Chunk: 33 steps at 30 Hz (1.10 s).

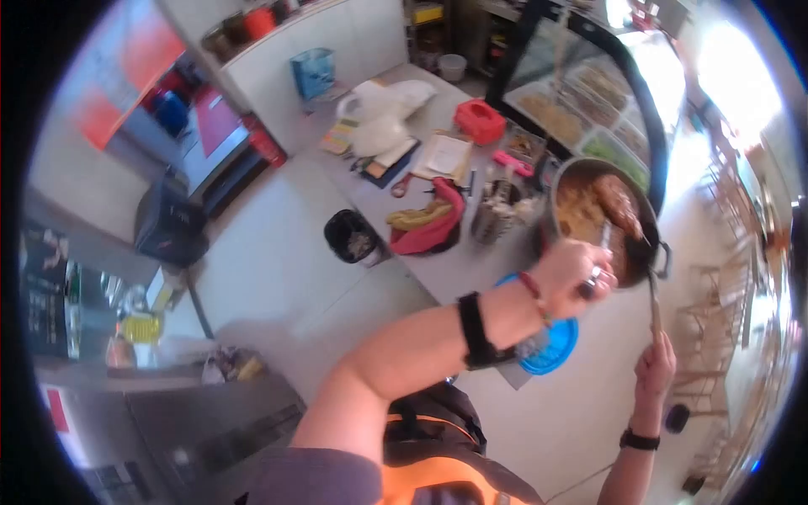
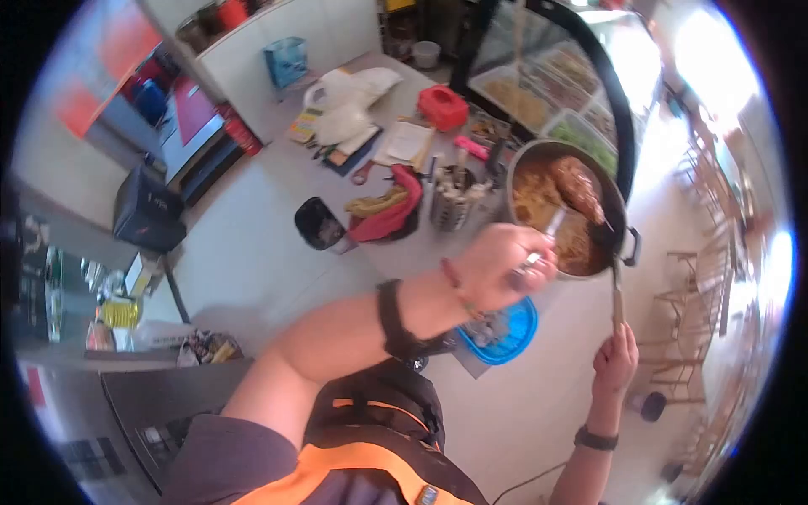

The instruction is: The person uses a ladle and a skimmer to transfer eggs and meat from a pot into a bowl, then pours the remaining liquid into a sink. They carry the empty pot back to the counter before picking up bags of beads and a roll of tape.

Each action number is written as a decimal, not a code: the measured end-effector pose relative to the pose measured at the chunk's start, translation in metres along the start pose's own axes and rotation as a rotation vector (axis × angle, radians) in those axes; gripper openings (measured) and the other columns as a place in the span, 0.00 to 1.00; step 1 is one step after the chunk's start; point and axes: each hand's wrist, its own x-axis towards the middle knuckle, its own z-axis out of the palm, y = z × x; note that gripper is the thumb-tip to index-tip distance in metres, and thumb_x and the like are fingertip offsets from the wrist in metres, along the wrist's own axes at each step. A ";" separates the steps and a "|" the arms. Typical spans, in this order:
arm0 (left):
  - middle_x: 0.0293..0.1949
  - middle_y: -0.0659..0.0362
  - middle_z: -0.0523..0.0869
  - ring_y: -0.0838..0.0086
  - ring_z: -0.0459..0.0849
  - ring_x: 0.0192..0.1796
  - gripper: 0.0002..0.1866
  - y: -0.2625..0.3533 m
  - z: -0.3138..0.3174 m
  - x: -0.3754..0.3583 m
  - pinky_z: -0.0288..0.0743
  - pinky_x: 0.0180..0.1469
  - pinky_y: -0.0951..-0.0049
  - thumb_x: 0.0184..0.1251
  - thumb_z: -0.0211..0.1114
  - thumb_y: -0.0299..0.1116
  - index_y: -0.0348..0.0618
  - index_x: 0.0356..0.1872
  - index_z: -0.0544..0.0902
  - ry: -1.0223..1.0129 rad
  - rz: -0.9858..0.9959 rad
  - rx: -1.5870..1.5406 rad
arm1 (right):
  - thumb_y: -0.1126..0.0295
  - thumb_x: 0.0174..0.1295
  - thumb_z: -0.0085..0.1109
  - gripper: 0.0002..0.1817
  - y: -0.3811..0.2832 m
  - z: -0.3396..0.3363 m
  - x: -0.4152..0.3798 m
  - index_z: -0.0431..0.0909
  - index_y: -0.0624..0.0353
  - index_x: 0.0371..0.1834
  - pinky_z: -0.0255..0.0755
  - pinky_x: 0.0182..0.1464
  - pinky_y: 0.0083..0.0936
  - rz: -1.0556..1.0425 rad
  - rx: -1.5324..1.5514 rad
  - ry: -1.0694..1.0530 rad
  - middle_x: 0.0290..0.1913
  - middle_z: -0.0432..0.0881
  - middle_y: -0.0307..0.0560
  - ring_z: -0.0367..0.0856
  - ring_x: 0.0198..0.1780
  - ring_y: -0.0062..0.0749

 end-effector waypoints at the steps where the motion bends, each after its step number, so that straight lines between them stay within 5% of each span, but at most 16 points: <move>1: 0.24 0.59 0.73 0.84 0.69 0.23 0.05 0.003 0.000 0.004 0.65 0.22 0.86 0.64 0.51 0.23 0.32 0.30 0.72 0.050 -0.117 -0.269 | 0.68 0.66 0.45 0.12 -0.001 0.000 0.003 0.71 0.61 0.48 0.43 0.11 0.10 -0.010 -0.011 0.009 0.15 0.55 0.26 0.50 0.13 0.07; 5: 0.23 0.59 0.72 0.84 0.68 0.21 0.06 0.001 -0.002 -0.006 0.65 0.21 0.86 0.66 0.51 0.26 0.35 0.29 0.70 0.080 -0.107 -0.314 | 0.67 0.66 0.46 0.11 0.001 -0.010 0.007 0.72 0.58 0.48 0.42 0.11 0.10 -0.026 -0.073 -0.056 0.15 0.55 0.26 0.50 0.13 0.08; 7: 0.24 0.59 0.72 0.84 0.68 0.21 0.07 0.008 -0.004 -0.011 0.65 0.21 0.86 0.66 0.51 0.27 0.35 0.29 0.71 -0.128 -0.093 -0.294 | 0.66 0.65 0.47 0.11 -0.002 -0.004 0.010 0.73 0.56 0.47 0.44 0.11 0.10 -0.027 -0.104 0.017 0.15 0.56 0.26 0.52 0.13 0.09; 10: 0.27 0.60 0.72 0.83 0.69 0.23 0.05 0.019 -0.014 -0.015 0.64 0.19 0.86 0.67 0.49 0.24 0.32 0.37 0.70 -0.183 -0.084 -0.269 | 0.66 0.64 0.49 0.11 -0.004 0.022 0.000 0.73 0.57 0.46 0.49 0.12 0.12 -0.062 -0.227 0.138 0.16 0.59 0.27 0.56 0.14 0.11; 13: 0.30 0.57 0.71 0.85 0.69 0.24 0.10 0.035 -0.005 -0.025 0.63 0.16 0.90 0.66 0.50 0.24 0.29 0.45 0.66 0.031 -0.165 -0.128 | 0.68 0.64 0.48 0.13 0.000 0.030 -0.003 0.72 0.63 0.47 0.52 0.14 0.12 -0.052 -0.197 0.085 0.17 0.61 0.28 0.58 0.15 0.11; 23: 0.31 0.58 0.69 0.86 0.65 0.23 0.12 0.070 -0.031 -0.017 0.61 0.15 0.90 0.63 0.50 0.20 0.29 0.47 0.66 0.033 -0.249 -0.026 | 0.70 0.61 0.50 0.17 0.012 0.053 0.004 0.71 0.67 0.51 0.64 0.20 0.14 -0.223 -0.495 0.142 0.22 0.70 0.33 0.68 0.19 0.14; 33: 0.31 0.59 0.69 0.87 0.65 0.23 0.11 0.092 -0.045 -0.010 0.61 0.15 0.90 0.63 0.50 0.21 0.30 0.47 0.67 -0.025 -0.323 -0.042 | 0.67 0.64 0.48 0.16 0.001 0.087 -0.012 0.70 0.65 0.50 0.52 0.15 0.08 0.013 -0.156 0.197 0.17 0.60 0.29 0.58 0.15 0.11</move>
